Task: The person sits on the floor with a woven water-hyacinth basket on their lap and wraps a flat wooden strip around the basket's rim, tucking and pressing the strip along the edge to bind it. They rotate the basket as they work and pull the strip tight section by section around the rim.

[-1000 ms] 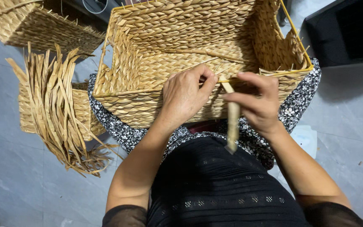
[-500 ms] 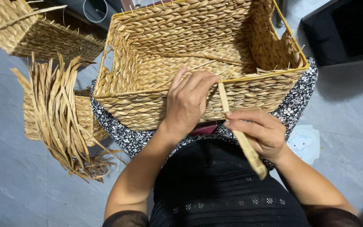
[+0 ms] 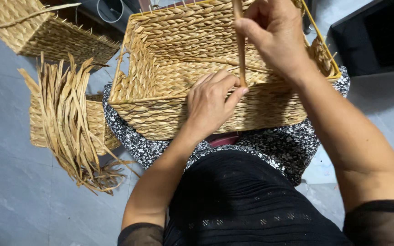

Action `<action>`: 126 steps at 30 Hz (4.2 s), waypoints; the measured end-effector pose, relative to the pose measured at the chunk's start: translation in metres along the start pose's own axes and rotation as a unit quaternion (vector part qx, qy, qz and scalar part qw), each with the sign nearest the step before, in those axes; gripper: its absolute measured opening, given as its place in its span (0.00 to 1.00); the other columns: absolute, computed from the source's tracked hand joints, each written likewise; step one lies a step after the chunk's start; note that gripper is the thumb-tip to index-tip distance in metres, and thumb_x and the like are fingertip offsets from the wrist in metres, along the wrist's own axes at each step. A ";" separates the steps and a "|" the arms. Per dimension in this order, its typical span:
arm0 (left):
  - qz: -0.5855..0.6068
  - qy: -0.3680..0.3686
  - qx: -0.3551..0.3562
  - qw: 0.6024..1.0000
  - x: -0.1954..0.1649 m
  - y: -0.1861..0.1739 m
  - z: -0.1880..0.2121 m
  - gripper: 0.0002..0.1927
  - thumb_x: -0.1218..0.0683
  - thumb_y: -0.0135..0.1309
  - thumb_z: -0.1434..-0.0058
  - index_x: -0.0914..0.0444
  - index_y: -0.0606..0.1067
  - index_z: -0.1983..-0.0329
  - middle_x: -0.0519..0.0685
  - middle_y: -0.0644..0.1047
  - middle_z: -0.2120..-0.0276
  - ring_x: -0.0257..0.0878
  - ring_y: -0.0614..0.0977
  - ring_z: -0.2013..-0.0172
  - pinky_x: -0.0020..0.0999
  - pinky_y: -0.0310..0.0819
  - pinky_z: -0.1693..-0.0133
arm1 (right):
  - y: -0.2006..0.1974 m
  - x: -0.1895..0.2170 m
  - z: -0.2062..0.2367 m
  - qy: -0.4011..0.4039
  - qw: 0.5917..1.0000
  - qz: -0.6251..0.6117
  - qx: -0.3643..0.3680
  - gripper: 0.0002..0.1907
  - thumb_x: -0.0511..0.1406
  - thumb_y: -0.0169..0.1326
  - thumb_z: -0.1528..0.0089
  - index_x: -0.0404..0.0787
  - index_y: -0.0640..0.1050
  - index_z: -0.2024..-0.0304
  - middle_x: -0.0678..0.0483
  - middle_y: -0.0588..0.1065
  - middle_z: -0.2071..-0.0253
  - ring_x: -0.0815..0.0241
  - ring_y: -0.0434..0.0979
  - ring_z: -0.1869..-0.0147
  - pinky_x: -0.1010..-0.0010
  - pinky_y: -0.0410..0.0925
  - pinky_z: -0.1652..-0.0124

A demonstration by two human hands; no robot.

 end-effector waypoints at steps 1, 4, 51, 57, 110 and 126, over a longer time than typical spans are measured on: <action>-0.004 -0.019 -0.004 1.000 0.001 0.001 -0.001 0.10 0.47 0.60 0.36 0.58 0.78 0.63 0.47 0.78 0.64 0.47 0.80 0.62 0.44 0.71 0.53 | -0.001 -0.002 -0.002 -0.012 1.000 0.017 0.020 0.04 0.29 0.59 0.25 0.35 0.78 0.49 0.55 0.80 0.58 0.66 0.83 0.55 0.75 0.79 0.55; 0.012 -0.020 -0.015 1.000 0.000 0.000 0.001 0.11 0.48 0.61 0.38 0.59 0.77 0.62 0.47 0.78 0.63 0.47 0.80 0.60 0.43 0.70 0.51 | -0.014 0.012 0.003 -0.248 0.939 0.232 0.056 0.11 0.23 0.59 0.31 0.35 0.81 0.47 0.49 0.80 0.54 0.58 0.82 0.52 0.71 0.75 0.51; 0.012 -0.146 0.079 0.986 0.006 0.003 -0.006 0.11 0.44 0.56 0.37 0.54 0.79 0.62 0.47 0.82 0.73 0.49 0.84 0.70 0.47 0.74 0.65 | -0.011 0.043 0.116 -0.180 0.924 0.337 0.033 0.14 0.29 0.66 0.47 0.43 0.79 0.59 0.49 0.75 0.48 0.48 0.72 0.41 0.52 0.64 0.43; 0.012 -0.164 0.127 0.978 0.010 0.002 -0.007 0.12 0.42 0.55 0.36 0.53 0.79 0.61 0.49 0.82 0.74 0.50 0.84 0.69 0.49 0.73 0.66 | 0.003 0.046 0.131 -0.185 0.943 0.275 -0.014 0.11 0.34 0.68 0.42 0.42 0.79 0.61 0.51 0.77 0.49 0.47 0.73 0.43 0.51 0.61 0.44; 0.079 -0.147 0.142 0.976 0.007 0.010 -0.018 0.11 0.44 0.61 0.43 0.51 0.80 0.61 0.40 0.84 0.67 0.37 0.85 0.64 0.41 0.70 0.49 | -0.046 -0.009 0.039 -0.122 0.955 0.269 0.012 0.06 0.29 0.64 0.36 0.35 0.84 0.56 0.48 0.79 0.61 0.57 0.80 0.60 0.69 0.73 0.61; -0.055 0.013 0.038 0.998 -0.007 0.016 -0.010 0.10 0.45 0.64 0.43 0.53 0.80 0.63 0.42 0.80 0.65 0.41 0.81 0.57 0.62 0.53 0.38 | -0.031 -0.020 0.051 0.098 0.994 0.003 0.038 0.07 0.32 0.56 0.26 0.32 0.80 0.50 0.57 0.78 0.64 0.72 0.77 0.63 0.80 0.72 0.63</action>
Point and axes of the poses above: each hand's wrist, its own z-axis away from the middle knuckle, its own y-axis out of the palm, x = y × z, the point moved 5 cm from there along -z, towards the middle knuckle
